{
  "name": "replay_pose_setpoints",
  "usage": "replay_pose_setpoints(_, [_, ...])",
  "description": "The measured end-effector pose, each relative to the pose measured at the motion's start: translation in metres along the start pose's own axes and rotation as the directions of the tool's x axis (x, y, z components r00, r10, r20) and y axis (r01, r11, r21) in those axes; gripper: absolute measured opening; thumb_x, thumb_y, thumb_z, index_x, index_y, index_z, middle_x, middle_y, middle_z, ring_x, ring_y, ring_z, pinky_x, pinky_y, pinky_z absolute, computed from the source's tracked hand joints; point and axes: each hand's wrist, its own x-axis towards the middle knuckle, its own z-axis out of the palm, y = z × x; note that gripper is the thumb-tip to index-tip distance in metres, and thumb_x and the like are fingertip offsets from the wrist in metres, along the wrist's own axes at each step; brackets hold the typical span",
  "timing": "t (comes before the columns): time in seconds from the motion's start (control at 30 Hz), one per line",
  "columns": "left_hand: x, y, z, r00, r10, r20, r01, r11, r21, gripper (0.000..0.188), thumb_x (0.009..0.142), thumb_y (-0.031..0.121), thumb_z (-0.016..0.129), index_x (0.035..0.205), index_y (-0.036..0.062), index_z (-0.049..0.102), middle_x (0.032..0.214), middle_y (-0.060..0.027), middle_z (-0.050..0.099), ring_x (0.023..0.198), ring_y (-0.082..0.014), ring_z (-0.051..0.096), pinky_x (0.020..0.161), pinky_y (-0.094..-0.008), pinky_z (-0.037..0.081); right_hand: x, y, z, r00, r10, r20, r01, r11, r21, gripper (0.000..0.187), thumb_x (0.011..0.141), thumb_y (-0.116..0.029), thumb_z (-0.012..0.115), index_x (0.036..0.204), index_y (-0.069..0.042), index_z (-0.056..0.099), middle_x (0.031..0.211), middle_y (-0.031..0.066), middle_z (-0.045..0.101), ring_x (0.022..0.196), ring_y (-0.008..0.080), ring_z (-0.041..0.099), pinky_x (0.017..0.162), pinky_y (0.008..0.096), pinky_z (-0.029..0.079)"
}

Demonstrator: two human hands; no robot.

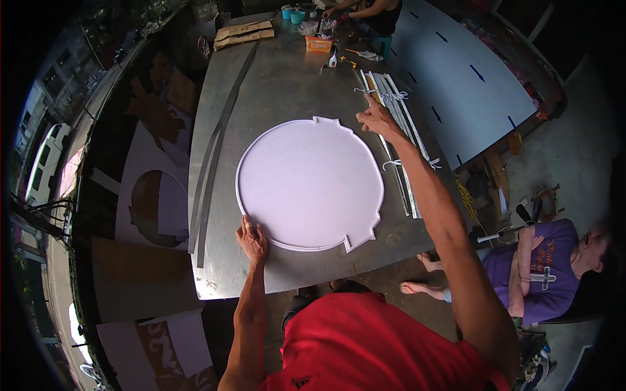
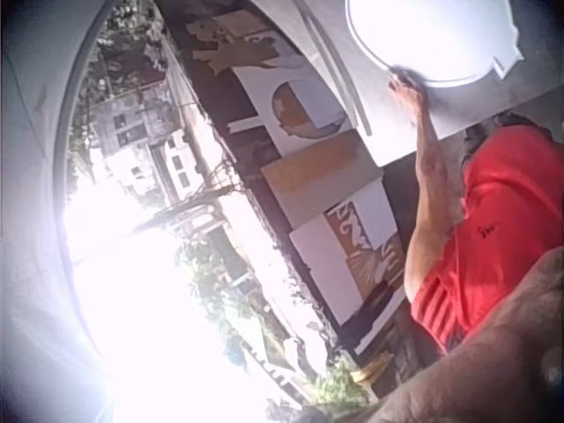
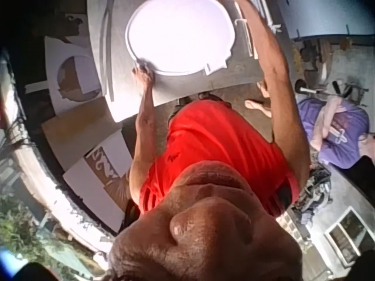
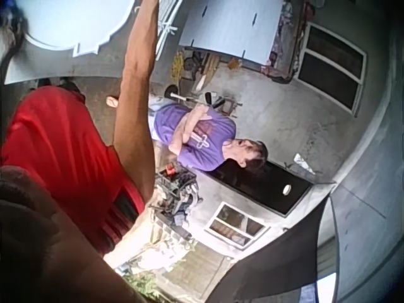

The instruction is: The person arranges a white circular plastic base on a metal workbench and places several long white plastic strips across it. They then pick up a metal frame and wipe it with a dark cloth.

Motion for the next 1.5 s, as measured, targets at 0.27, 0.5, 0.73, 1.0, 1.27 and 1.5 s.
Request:
replay_pose_setpoints(0.27, [-0.002, -0.004, -0.009, 1.000, 0.005, -0.016, -0.005, 1.000, -0.007, 0.048, 0.096, 0.023, 0.050, 0.137, -0.0009, 0.046, 0.137, -0.0156, 0.052, 0.111, -0.0350, 0.047, 0.100, -0.0422, 0.037, -0.007, -0.033, 0.005, 0.995, -0.062, 0.082, 0.065, 0.997, -0.038, 0.079, 0.088, -0.019, 0.064, 0.152, -0.001, 0.021, 0.078, 0.0078, 0.066, 0.070, 0.0163, 0.067, 0.082, 0.0325, 0.051])
replay_pose_setpoints(0.5, [-0.001, -0.001, -0.009, 1.000, -0.003, 0.003, 0.003, 1.000, -0.006, 0.048, 0.096, 0.022, 0.051, 0.137, -0.0010, 0.046, 0.139, -0.0158, 0.051, 0.112, -0.0353, 0.047, 0.101, -0.0423, 0.037, -0.085, 0.062, 0.051, 0.998, -0.043, 0.055, 0.035, 0.991, 0.132, 0.036, 0.091, -0.018, 0.063, 0.121, 0.002, 0.057, 0.082, 0.0103, 0.066, 0.065, 0.0161, 0.065, 0.063, 0.0302, 0.053])
replay_pose_setpoints(0.73, [-0.004, 0.000, 0.008, 0.996, 0.084, -0.022, -0.084, 0.996, -0.009, 0.048, 0.095, 0.020, 0.055, 0.137, -0.0012, 0.048, 0.140, -0.0176, 0.051, 0.111, -0.0362, 0.048, 0.099, -0.0423, 0.037, -0.277, 0.281, 0.133, 0.901, 0.337, -0.272, -0.426, 0.804, -0.414, 0.022, 0.089, -0.024, 0.062, 0.090, -0.002, 0.066, 0.081, 0.0092, 0.069, 0.071, 0.0204, 0.067, 0.063, 0.0316, 0.052])
replay_pose_setpoints(1.0, [-0.008, -0.032, 0.020, 0.993, 0.115, 0.021, -0.116, 0.992, 0.058, 0.052, 0.100, 0.033, 0.046, 0.138, -0.0022, 0.047, 0.140, -0.0174, 0.050, 0.106, -0.0353, 0.048, 0.095, -0.0425, 0.038, -0.320, 0.287, 0.153, 0.877, 0.436, -0.202, -0.431, 0.900, 0.071, 0.018, 0.078, -0.022, 0.070, 0.087, -0.007, 0.066, 0.089, 0.0105, 0.070, 0.083, 0.0280, 0.068, 0.073, 0.0369, 0.053])
replay_pose_setpoints(1.27, [-0.010, -0.034, 0.026, 0.994, 0.112, -0.004, -0.112, 0.993, 0.039, 0.051, 0.099, 0.033, 0.048, 0.135, -0.0026, 0.050, 0.139, -0.0174, 0.051, 0.105, -0.0350, 0.049, 0.093, -0.0428, 0.038, -0.342, 0.280, 0.147, 0.864, 0.455, -0.214, -0.411, 0.884, 0.222, 0.025, 0.082, -0.021, 0.072, 0.102, -0.006, 0.068, 0.092, 0.0089, 0.070, 0.086, 0.0214, 0.068, 0.078, 0.0332, 0.053])
replay_pose_setpoints(1.5, [-0.001, -0.018, 0.009, 0.995, 0.091, -0.045, -0.091, 0.996, -0.002, 0.049, 0.096, 0.028, 0.051, 0.135, -0.0012, 0.050, 0.137, -0.0179, 0.053, 0.109, -0.0354, 0.049, 0.098, -0.0417, 0.037, -0.332, 0.262, 0.137, 0.832, 0.531, -0.162, -0.497, 0.843, 0.207, 0.023, 0.081, -0.016, 0.073, 0.102, -0.008, 0.070, 0.095, 0.0064, 0.070, 0.087, 0.0177, 0.066, 0.080, 0.0321, 0.052])
